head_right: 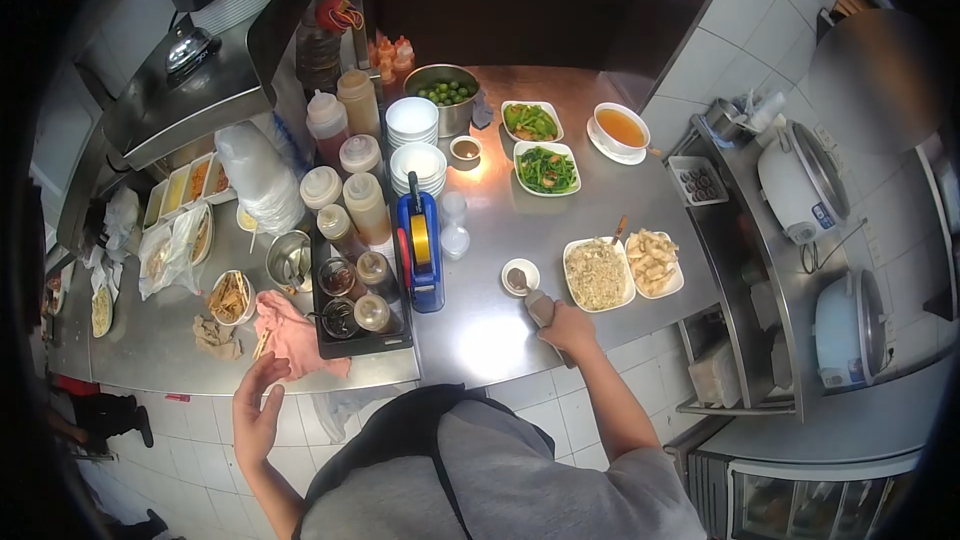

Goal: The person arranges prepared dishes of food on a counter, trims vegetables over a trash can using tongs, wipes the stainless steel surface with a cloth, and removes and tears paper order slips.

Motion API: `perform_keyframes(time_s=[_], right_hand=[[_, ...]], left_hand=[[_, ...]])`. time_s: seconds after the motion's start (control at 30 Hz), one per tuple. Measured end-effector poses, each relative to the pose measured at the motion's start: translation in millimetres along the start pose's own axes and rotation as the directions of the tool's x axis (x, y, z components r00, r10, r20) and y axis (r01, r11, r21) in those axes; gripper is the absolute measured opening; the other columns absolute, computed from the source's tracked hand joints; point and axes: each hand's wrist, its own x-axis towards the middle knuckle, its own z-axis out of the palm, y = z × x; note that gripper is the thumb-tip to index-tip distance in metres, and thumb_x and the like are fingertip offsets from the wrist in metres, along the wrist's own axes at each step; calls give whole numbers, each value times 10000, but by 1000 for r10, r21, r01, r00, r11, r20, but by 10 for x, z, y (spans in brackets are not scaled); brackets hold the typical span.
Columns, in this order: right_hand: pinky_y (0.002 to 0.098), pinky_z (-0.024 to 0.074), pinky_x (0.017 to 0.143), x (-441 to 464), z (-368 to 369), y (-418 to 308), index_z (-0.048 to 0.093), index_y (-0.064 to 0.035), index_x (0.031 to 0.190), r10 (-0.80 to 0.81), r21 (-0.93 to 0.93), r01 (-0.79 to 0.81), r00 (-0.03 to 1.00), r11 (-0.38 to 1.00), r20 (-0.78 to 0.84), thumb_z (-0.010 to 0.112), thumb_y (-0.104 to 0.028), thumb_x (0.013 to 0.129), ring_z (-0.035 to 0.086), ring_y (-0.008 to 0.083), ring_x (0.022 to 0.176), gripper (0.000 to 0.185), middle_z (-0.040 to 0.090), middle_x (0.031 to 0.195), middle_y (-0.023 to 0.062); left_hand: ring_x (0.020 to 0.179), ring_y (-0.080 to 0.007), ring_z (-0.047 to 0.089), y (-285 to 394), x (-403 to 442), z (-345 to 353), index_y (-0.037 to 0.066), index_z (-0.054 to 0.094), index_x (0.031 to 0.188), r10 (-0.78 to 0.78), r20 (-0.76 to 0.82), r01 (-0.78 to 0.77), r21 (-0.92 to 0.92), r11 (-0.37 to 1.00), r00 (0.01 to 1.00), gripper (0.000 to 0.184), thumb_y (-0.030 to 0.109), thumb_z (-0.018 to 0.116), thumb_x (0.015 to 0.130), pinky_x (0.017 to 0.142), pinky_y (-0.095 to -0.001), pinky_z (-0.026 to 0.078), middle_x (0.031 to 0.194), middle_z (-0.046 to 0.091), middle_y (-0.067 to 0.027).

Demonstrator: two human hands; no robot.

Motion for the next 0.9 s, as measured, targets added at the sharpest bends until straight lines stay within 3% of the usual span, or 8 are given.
perform_keyframes(time_s=[0.43, 0.53, 0.63, 0.7, 0.77, 0.9], right_hand=[[405, 490, 792, 54, 2, 92, 553, -6, 1058, -11, 41, 11, 1000, 999, 8, 745, -365, 617, 623, 336, 912, 601, 640, 955, 213], [361, 486, 789, 107, 107, 298, 536, -15, 1080, -151, 320, 175, 984, 931, -98, 775, -310, 626, 630, 279, 899, 592, 645, 954, 162], [323, 473, 777, 28, -146, 112, 517, -33, 1089, -381, 696, 346, 918, 629, -112, 790, -214, 651, 606, 196, 875, 547, 627, 931, 83], [310, 465, 771, -18, -392, -214, 512, -44, 1085, -417, 816, 377, 890, 439, -187, 779, -161, 668, 582, 161, 854, 508, 605, 914, 50], [295, 450, 777, 7, -565, -559, 494, -49, 1103, -433, 900, 382, 862, 210, -265, 748, -104, 698, 556, 132, 857, 481, 572, 927, 37], [301, 437, 845, 159, -881, -1324, 452, -47, 1178, -523, 872, 464, 711, -154, -471, 750, -30, 693, 520, 142, 1004, 570, 538, 1048, 36]], left_hand=[[1050, -220, 578, 85, -30, 148, -20, 486, 1242, -10, -5, 10, 30, 999, 1000, 435, -12, 575, 817, 922, -329, 415, 1117, 610, -151], [1036, -218, 587, 114, -61, 219, -12, 500, 1232, -12, -22, 13, 22, 1000, 1000, 427, -18, 577, 811, 913, -322, 421, 1090, 624, -144], [1021, -215, 602, 211, -108, 278, -14, 513, 1215, -11, -46, 15, 84, 996, 999, 415, -24, 581, 806, 903, -318, 432, 1061, 645, -142], [1028, -217, 604, 223, -164, 309, -16, 516, 1209, -14, -60, 19, 88, 996, 998, 411, -17, 589, 805, 903, -325, 435, 1071, 646, -140], [1028, -218, 603, 273, -250, 346, -16, 518, 1207, -24, -85, 32, 89, 996, 996, 409, -11, 595, 805, 902, -325, 437, 1069, 647, -136], [1023, -204, 600, 238, -517, 335, -17, 514, 1210, -46, -121, 53, 52, 997, 992, 407, -7, 602, 813, 908, -320, 438, 1073, 640, -126]])
